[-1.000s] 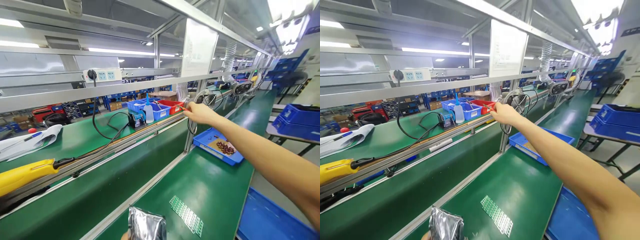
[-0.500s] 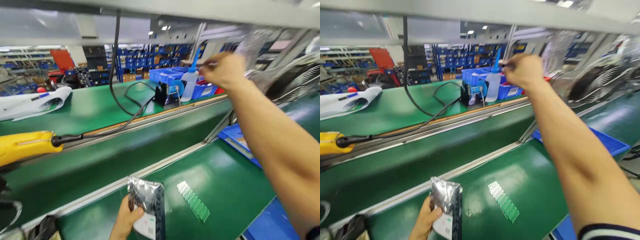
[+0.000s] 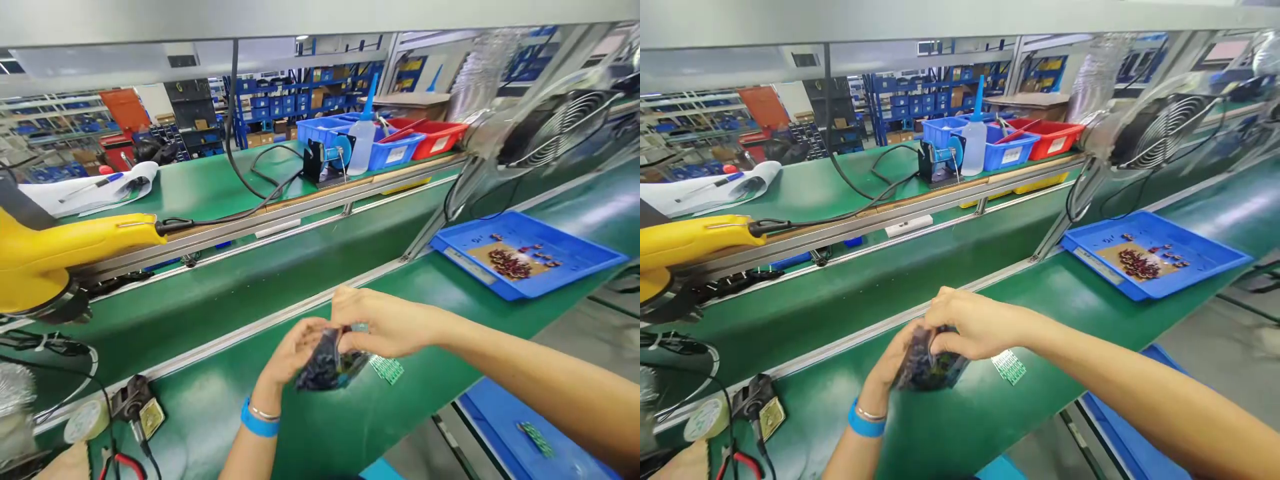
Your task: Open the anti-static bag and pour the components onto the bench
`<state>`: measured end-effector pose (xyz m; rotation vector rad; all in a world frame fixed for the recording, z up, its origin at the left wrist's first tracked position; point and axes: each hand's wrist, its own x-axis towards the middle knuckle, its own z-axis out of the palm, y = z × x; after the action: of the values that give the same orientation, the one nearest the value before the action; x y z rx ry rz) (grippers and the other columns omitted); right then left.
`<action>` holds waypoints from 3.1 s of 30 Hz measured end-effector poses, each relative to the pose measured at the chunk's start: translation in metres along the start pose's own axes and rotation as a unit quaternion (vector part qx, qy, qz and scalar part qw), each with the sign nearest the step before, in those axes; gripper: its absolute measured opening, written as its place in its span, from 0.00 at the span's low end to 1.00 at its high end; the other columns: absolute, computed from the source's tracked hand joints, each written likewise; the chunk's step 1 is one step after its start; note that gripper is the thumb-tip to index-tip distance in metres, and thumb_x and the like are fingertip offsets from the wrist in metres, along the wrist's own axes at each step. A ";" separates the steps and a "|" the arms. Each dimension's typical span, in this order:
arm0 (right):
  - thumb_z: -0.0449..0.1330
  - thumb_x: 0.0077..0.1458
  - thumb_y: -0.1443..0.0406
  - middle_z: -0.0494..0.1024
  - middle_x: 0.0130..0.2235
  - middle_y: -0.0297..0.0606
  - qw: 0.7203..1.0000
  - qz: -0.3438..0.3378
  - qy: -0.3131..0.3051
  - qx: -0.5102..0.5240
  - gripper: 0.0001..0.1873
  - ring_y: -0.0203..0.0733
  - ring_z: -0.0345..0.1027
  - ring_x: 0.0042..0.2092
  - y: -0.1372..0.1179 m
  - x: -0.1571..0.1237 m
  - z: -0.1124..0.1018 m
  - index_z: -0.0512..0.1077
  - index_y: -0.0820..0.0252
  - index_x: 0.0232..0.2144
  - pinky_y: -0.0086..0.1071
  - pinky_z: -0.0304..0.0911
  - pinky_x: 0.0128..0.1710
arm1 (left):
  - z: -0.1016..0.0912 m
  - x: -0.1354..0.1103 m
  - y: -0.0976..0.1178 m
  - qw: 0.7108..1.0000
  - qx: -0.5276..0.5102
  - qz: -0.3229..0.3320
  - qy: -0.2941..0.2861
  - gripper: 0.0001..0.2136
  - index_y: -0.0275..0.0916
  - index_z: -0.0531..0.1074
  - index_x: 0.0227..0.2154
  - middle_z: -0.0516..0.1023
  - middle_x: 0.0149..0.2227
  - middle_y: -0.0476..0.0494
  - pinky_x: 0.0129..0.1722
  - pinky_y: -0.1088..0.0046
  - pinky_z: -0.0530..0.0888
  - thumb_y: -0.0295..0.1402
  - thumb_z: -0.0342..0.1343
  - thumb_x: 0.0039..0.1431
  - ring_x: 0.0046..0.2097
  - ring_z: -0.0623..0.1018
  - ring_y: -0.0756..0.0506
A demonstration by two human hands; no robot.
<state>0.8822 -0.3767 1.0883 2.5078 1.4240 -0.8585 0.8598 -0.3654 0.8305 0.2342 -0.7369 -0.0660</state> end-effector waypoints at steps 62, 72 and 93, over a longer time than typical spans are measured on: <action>0.59 0.49 0.80 0.72 0.31 0.36 0.952 -0.172 0.253 0.010 0.10 0.27 0.65 0.35 -0.048 -0.041 0.034 0.71 0.66 0.34 0.24 0.63 0.36 | 0.088 0.001 0.076 0.989 0.089 -0.116 -0.010 0.18 0.25 0.71 0.27 0.62 0.22 0.47 0.24 0.83 0.57 0.38 0.67 0.45 0.25 0.60 0.58; 0.58 0.56 0.70 0.73 0.31 0.31 0.982 0.018 0.185 -0.041 0.04 0.26 0.65 0.34 -0.056 -0.055 0.034 0.73 0.63 0.31 0.23 0.61 0.34 | 0.096 -0.001 0.076 0.967 0.221 -0.127 0.020 0.18 0.28 0.62 0.21 0.50 0.22 0.48 0.24 0.76 0.48 0.38 0.61 0.52 0.26 0.51 0.56; 0.61 0.53 0.71 0.72 0.34 0.37 0.944 -0.034 0.260 0.201 0.09 0.29 0.66 0.35 -0.037 -0.060 0.058 0.73 0.61 0.39 0.22 0.63 0.33 | 0.095 0.007 0.075 0.978 0.149 -0.149 -0.002 0.09 0.27 0.74 0.25 0.65 0.21 0.48 0.25 0.81 0.58 0.29 0.66 0.45 0.25 0.61 0.56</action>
<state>0.8041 -0.4236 1.0784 3.1923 1.6156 -0.5578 0.7990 -0.3113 0.9207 0.6306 -0.7089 -0.2424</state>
